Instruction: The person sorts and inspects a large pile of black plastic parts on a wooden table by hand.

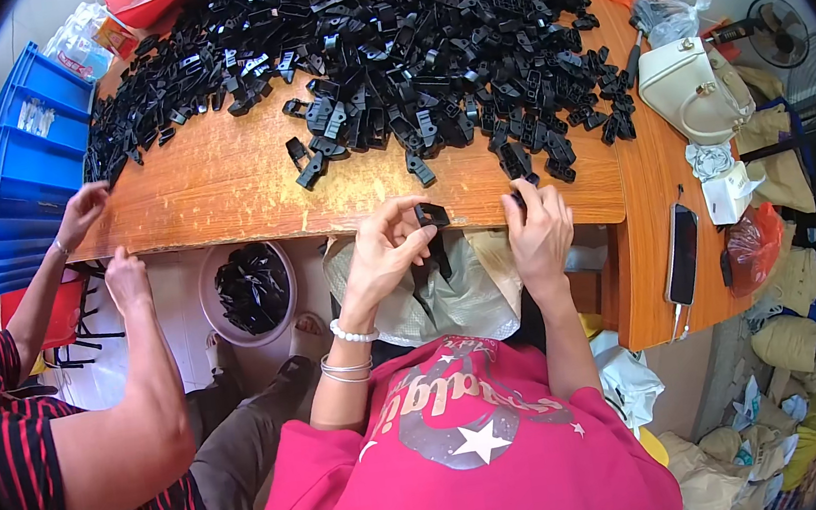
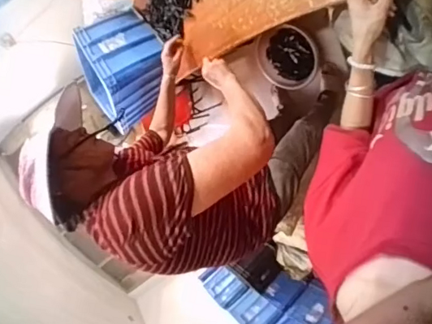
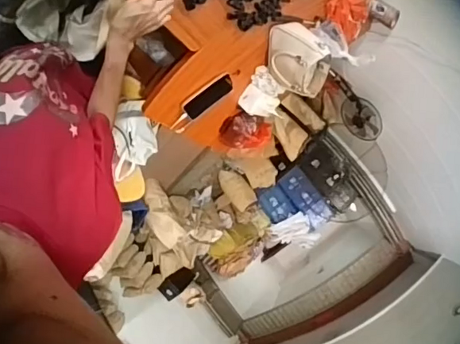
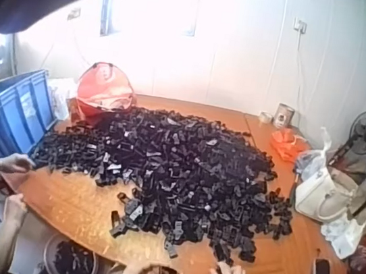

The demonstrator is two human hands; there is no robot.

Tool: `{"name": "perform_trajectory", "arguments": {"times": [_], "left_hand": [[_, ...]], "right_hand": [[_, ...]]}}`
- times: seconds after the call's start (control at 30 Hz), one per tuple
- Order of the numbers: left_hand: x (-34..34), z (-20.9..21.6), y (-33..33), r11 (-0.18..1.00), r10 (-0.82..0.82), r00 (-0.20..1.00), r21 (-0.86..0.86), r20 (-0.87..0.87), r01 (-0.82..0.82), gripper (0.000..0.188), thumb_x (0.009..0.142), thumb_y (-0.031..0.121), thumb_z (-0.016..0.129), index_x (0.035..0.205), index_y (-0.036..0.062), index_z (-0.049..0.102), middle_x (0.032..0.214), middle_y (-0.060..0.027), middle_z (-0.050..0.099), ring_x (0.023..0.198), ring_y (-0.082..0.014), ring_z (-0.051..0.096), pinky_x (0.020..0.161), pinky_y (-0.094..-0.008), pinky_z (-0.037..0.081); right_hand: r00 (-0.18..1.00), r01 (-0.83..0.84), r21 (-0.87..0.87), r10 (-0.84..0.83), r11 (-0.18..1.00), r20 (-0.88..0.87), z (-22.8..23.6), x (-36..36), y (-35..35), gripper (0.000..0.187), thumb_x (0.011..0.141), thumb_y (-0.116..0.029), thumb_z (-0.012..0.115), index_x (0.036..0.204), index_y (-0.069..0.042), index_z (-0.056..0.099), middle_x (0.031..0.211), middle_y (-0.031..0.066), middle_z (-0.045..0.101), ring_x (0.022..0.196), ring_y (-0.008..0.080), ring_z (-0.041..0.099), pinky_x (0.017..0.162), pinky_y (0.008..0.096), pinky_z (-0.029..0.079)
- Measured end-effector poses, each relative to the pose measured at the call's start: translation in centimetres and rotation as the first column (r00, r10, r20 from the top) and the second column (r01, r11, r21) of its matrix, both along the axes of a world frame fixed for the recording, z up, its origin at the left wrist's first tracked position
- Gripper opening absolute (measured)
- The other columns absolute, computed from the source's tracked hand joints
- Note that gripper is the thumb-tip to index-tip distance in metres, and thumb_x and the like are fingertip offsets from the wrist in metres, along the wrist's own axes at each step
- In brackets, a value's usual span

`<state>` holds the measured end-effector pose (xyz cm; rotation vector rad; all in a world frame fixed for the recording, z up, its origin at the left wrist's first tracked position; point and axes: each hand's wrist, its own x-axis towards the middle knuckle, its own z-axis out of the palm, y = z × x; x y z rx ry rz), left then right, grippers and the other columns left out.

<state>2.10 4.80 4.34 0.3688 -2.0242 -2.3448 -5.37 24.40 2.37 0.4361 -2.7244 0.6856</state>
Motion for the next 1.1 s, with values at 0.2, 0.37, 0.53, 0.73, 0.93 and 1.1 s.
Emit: {"name": "perform_trajectory", "arguments": {"times": [0.2,0.37,0.53,0.73,0.93,1.1], "left_hand": [[0.2,0.0,0.7,0.995,-0.066,0.997,0.076,0.036,0.063,0.035,0.082,-0.001,0.065,0.114,-0.0081,0.054,0.073,-0.0031,0.059,0.059,-0.008,0.059,0.053,-0.021,0.05],[0.2,0.3,1.1,0.989,-0.125,0.992,0.082,-0.011,0.126,0.033,0.085,-0.001,0.062,0.115,-0.0117,0.052,0.071,-0.0065,0.063,0.061,-0.0112,0.063,0.055,-0.0227,0.051],[0.3,0.8,0.9,0.982,-0.145,0.989,0.117,-0.014,0.146,0.032,0.087,-0.001,0.06,0.116,-0.0122,0.052,0.072,-0.0087,0.064,0.064,-0.0123,0.064,0.057,-0.0227,0.052],[0.1,1.4,1.7,0.981,-0.187,0.981,-0.049,0.056,0.19,0.031,0.088,0.0,0.058,0.118,-0.0081,0.053,0.079,-0.0102,0.067,0.067,-0.0118,0.066,0.06,-0.0225,0.052],[0.3,1.8,3.4,0.873,-0.071,0.958,-0.482,-0.278,-0.075,0.03,0.082,0.0,0.061,0.111,-0.0015,0.055,0.086,-0.0171,0.067,0.073,-0.0174,0.068,0.063,-0.027,0.052],[-0.8,0.0,1.6,0.945,-0.059,0.989,-0.325,-0.138,0.011,0.02,0.086,0.006,0.063,0.104,-0.0039,0.06,0.089,-0.0085,0.068,0.068,-0.0126,0.065,0.061,-0.0226,0.053]], "right_hand": [[0.989,-0.131,-0.407,0.147,0.904,0.009,1.0,0.8,-0.4,0.025,0.079,-0.001,0.064,0.103,0.0,0.057,0.087,0.014,0.059,0.076,0.028,0.058,0.07,0.038,0.046],[0.884,-0.297,-0.552,0.442,0.779,0.149,4.1,2.4,-1.2,0.029,0.075,0.0,0.069,0.103,-0.002,0.062,0.089,0.0145,0.066,0.081,0.0256,0.063,0.072,0.0322,0.049],[0.86,-0.365,-0.624,0.507,0.691,0.059,3.1,2.4,-1.3,0.025,0.076,0.003,0.067,0.1,0.0,0.066,0.095,0.0116,0.066,0.083,0.02,0.062,0.075,0.0285,0.048],[0.819,-0.403,-0.71,0.574,0.577,0.002,2.0,2.3,-1.5,0.028,0.08,0.001,0.065,0.108,-0.001,0.065,0.102,0.0123,0.065,0.094,0.0226,0.062,0.085,0.0303,0.047],[0.791,-0.013,-0.905,0.558,0.425,0.251,0.8,3.2,-2.2,0.031,0.084,0.001,0.063,0.115,0.003,0.059,0.108,0.009,0.06,0.097,0.0128,0.057,0.085,0.0244,0.045],[0.646,-0.184,-0.829,0.701,0.528,0.302,1.3,1.2,0.2,0.017,0.082,-0.001,0.065,0.098,0.003,0.068,0.093,0.0082,0.064,0.092,0.0167,0.06,0.082,0.0258,0.046]]}}
